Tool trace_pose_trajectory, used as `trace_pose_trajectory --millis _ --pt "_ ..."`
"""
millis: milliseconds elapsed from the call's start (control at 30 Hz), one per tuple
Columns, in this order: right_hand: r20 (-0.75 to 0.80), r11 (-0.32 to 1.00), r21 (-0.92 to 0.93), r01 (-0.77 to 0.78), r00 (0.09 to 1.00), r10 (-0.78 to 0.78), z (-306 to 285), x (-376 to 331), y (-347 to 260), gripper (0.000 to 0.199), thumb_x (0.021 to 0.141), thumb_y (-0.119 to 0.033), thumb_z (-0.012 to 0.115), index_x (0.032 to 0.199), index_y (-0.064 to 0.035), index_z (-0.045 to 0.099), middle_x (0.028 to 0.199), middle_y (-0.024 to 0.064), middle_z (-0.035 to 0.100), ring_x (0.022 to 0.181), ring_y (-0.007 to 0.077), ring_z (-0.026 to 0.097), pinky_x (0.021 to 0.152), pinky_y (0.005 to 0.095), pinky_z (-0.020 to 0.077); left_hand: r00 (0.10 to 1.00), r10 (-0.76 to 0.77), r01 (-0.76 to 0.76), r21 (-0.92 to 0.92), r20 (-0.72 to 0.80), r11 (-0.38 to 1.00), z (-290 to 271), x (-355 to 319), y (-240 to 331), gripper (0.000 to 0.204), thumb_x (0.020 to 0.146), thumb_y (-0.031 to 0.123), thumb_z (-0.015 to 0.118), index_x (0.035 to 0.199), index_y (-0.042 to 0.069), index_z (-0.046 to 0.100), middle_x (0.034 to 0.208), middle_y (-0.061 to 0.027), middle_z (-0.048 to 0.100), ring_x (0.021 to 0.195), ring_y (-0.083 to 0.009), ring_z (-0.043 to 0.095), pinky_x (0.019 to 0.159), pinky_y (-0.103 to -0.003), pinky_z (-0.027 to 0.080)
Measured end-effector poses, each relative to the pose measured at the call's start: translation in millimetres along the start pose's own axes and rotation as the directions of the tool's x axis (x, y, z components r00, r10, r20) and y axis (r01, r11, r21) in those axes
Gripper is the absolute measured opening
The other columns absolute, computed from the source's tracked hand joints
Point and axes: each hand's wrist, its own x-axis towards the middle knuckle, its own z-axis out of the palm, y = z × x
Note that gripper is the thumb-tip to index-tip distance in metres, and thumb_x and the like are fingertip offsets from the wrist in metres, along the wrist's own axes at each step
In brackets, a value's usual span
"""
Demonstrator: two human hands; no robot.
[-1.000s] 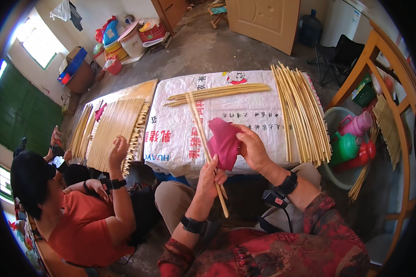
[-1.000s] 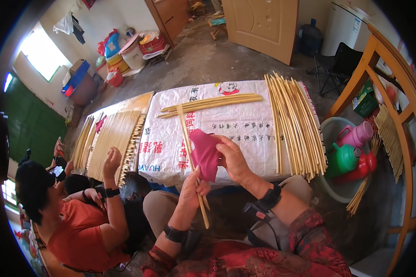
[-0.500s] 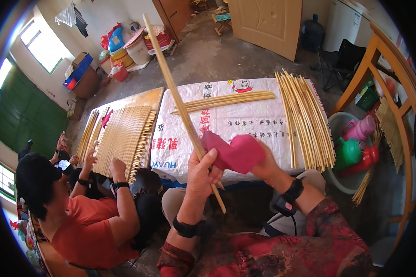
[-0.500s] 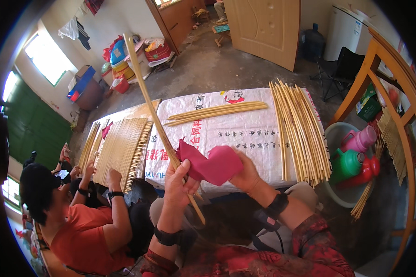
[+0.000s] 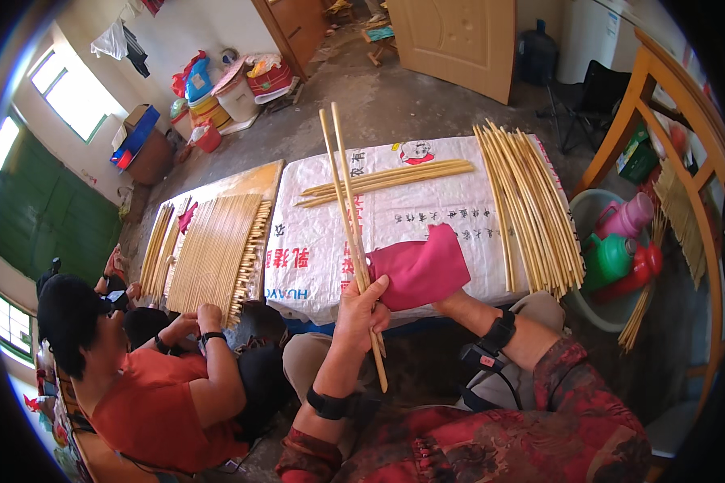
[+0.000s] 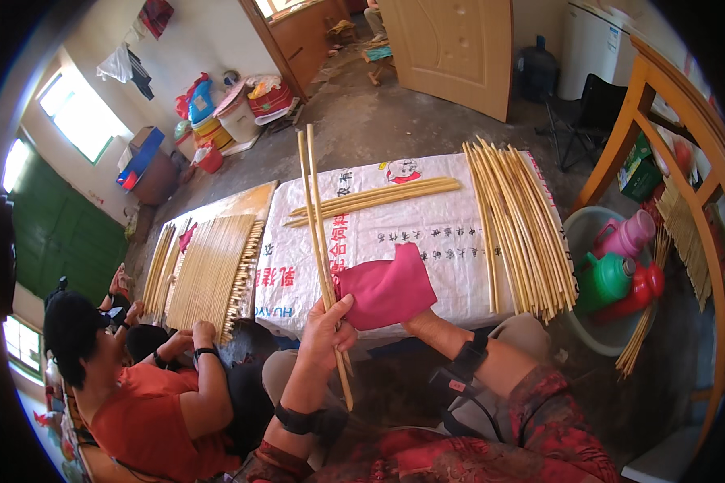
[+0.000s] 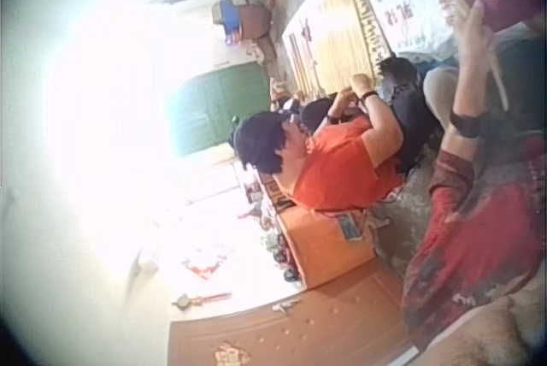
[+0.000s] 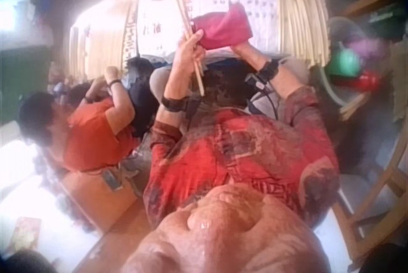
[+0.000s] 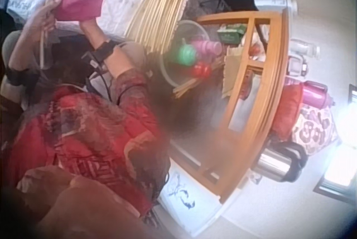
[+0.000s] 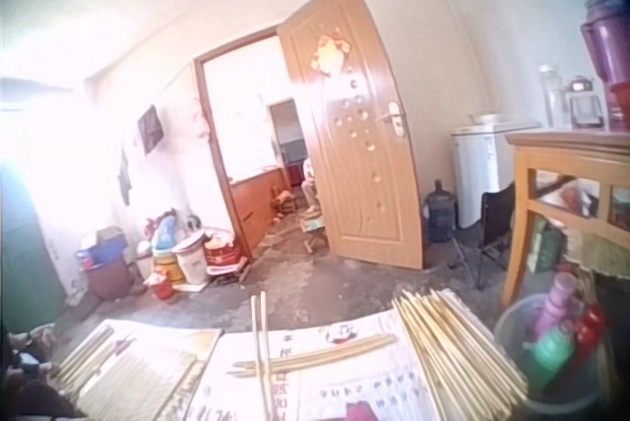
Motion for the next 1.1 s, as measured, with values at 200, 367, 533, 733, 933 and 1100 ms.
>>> trace_pose_trajectory --millis 200,367,533,733,933,1100 --pt "0.214 0.981 -0.192 -0.033 0.974 0.074 12 0 -12 0.026 0.084 -0.019 0.05 0.105 -0.004 0.048 0.102 0.0051 0.054 0.092 0.0124 0.052 0.077 0.0276 0.0446 0.999 -0.009 0.018 0.222 -0.043 0.975 -5 4 -2 0.01 0.083 0.015 0.052 0.084 0.009 0.044 0.058 0.0024 0.039 0.033 -0.0046 0.027 0.029 -0.02 0.023" --pt "0.092 0.997 0.015 -0.081 0.993 0.079 1 2 -20 0.022 0.085 -0.017 0.047 0.103 -0.003 0.049 0.099 0.0041 0.055 0.089 0.0135 0.054 0.077 0.0277 0.0445 0.998 0.007 0.01 0.276 -0.062 0.961 -15 7 -11 0.012 0.084 0.017 0.05 0.085 0.007 0.044 0.057 0.0025 0.038 0.034 -0.004 0.028 0.029 -0.02 0.023" --pt "0.022 0.984 -0.145 0.099 0.995 -0.097 -19 18 -7 0.022 0.087 -0.02 0.045 0.102 -0.0044 0.049 0.098 0.0037 0.055 0.089 0.014 0.054 0.077 0.0281 0.0446 0.983 0.17 -0.074 0.711 -0.066 0.7 -6 2 -20 0.017 0.083 0.017 0.05 0.091 0.002 0.045 0.057 -0.0075 0.047 0.039 -0.0188 0.046 0.036 -0.032 0.035" --pt "0.111 0.947 -0.252 0.202 0.978 -0.179 -46 38 36 0.021 0.087 -0.021 0.046 0.102 -0.0062 0.05 0.096 0.0032 0.055 0.088 0.0131 0.054 0.077 0.0285 0.0449 0.885 0.458 -0.163 0.979 0.088 0.126 -4 8 -43 0.017 0.082 0.015 0.047 0.087 -0.001 0.042 0.073 -0.0281 0.051 0.076 -0.0466 0.048 0.062 -0.048 0.039" --pt "-0.202 0.875 0.483 -0.033 0.968 0.148 15 4 -2 0.022 0.084 -0.021 0.051 0.097 -0.0029 0.052 0.087 0.0038 0.057 0.078 0.0134 0.056 0.073 0.027 0.0463 0.996 -0.082 0.082 0.734 -0.036 0.674 1 12 -58 0.014 0.082 0.012 0.042 0.078 -0.001 0.04 0.063 -0.0165 0.052 0.046 -0.0255 0.052 0.039 -0.037 0.039" --pt "-0.069 0.974 0.144 -0.173 0.98 0.184 20 5 -28 0.023 0.082 -0.023 0.055 0.094 -0.0038 0.053 0.081 0.0037 0.058 0.075 0.0122 0.056 0.069 0.0259 0.0462 0.929 -0.316 0.205 0.442 0.194 0.873 7 14 -43 0.027 0.087 0.023 0.041 0.073 0.001 0.047 0.047 -0.002 0.037 0.034 -0.01 0.032 0.033 -0.024 0.026"
